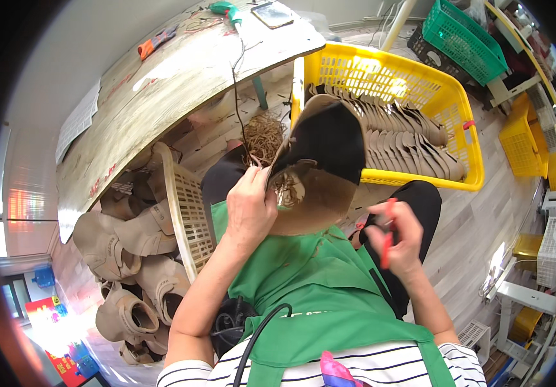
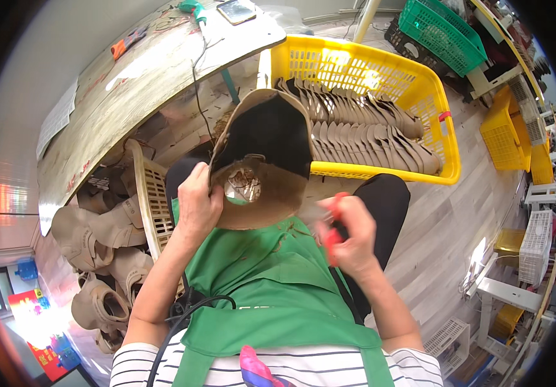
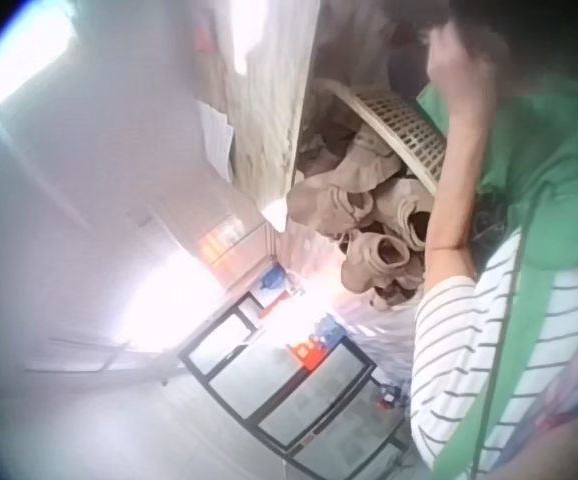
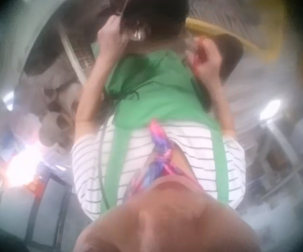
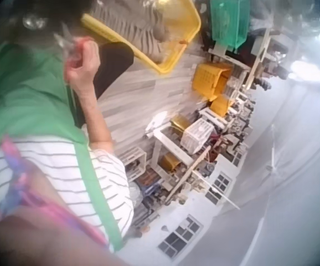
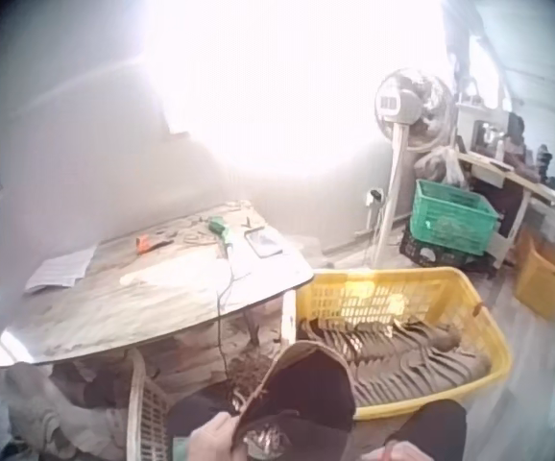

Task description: The person sits on the floor and uses red-handled scissors to trim the edges of shoe sole components. They repeatedly pick up a sole from a yellow basket, trim the excess material, and place the finished piece back into the basket.

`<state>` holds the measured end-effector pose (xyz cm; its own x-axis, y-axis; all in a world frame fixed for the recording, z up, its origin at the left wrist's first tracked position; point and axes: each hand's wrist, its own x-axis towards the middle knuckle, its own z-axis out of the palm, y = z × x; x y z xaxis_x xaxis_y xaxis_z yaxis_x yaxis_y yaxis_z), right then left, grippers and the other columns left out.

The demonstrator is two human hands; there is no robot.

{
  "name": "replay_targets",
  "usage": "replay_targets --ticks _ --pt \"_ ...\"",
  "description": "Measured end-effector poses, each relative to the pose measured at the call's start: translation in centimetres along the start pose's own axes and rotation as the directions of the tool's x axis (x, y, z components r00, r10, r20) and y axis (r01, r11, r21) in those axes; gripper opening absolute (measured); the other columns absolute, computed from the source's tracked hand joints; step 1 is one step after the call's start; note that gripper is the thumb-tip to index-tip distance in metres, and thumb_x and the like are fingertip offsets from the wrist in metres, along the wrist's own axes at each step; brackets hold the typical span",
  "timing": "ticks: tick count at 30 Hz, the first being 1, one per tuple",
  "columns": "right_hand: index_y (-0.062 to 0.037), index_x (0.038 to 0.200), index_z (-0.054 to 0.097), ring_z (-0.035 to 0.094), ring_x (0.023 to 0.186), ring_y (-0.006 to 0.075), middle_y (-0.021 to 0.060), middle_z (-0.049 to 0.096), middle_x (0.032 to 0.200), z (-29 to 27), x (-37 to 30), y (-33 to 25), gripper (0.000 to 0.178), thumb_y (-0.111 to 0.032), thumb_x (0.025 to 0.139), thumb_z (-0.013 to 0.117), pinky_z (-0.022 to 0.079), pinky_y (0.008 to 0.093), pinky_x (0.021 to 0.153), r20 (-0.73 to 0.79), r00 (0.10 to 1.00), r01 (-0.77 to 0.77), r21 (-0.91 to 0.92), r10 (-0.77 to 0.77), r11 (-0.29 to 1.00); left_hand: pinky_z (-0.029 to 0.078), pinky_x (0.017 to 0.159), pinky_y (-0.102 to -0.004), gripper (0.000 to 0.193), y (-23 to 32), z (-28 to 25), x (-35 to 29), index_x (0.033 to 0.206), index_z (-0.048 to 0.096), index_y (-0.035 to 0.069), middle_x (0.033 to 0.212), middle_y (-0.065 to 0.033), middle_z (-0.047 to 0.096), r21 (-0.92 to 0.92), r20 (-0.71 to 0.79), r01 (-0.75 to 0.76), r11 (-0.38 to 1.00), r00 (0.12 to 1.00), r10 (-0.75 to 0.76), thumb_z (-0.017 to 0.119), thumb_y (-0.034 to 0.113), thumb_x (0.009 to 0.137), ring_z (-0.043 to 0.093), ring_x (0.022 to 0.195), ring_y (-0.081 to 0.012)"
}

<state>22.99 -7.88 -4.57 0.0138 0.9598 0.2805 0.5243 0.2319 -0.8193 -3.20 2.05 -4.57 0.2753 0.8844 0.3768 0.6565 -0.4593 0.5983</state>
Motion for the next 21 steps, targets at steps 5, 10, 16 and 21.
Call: replay_targets --ticks 5,10,16,21 --pt "-0.0028 0.090 0.058 0.063 0.081 0.0308 0.0120 0.063 0.085 5.2 2.0 1.2 0.034 -0.006 0.060 0.073 0.051 0.0383 0.069 0.306 0.918 0.335 -0.261 -0.251 0.905 0.048 0.068 -0.0401 0.033 -1.9 2.6 1.1 0.103 0.062 0.000 0.085 -0.0179 0.061 -0.368 0.293 0.369 0.853 0.917 -0.271 0.055 -0.002 0.070 0.062 0.073 -0.0271" --pt "-0.0045 0.080 0.056 0.059 0.066 0.0284 0.0100 0.057 0.071 5.4 9.0 4.8 0.026 0.002 0.057 0.067 0.048 0.0347 0.057 0.122 0.927 0.373 -0.179 -0.355 0.911 0.054 0.077 -0.0289 0.036 -4.8 -0.5 1.6 0.125 0.052 -0.004 0.102 -0.0120 0.065 -0.733 0.454 0.560 0.387 0.826 -0.334 0.056 0.016 0.094 0.064 0.086 -0.0174" --pt "-0.0055 0.093 0.059 0.062 0.075 0.0301 0.0136 0.061 0.079 4.8 17.3 15.4 0.021 -0.005 0.074 0.068 0.049 0.0363 0.067 0.151 0.985 0.116 -0.268 -0.077 0.956 0.053 0.074 -0.0272 0.026 -15.1 -10.4 -5.4 0.113 0.060 -0.003 0.091 -0.0111 0.067 -0.514 -0.059 0.592 0.621 0.697 -0.714 0.057 0.010 0.091 0.064 0.080 -0.0152" --pt "-0.0074 0.101 0.059 0.062 0.082 0.0375 0.0181 0.064 0.086 8.0 18.1 26.9 0.019 -0.011 0.082 0.062 0.048 0.0383 0.070 0.165 0.976 -0.062 -0.426 0.144 0.903 0.047 0.086 -0.0354 0.045 -18.7 -15.1 -14.3 0.116 0.057 0.000 0.102 -0.0134 0.062 0.080 -0.485 0.854 0.514 0.484 -0.729 0.070 0.011 0.076 0.060 0.095 -0.0251"
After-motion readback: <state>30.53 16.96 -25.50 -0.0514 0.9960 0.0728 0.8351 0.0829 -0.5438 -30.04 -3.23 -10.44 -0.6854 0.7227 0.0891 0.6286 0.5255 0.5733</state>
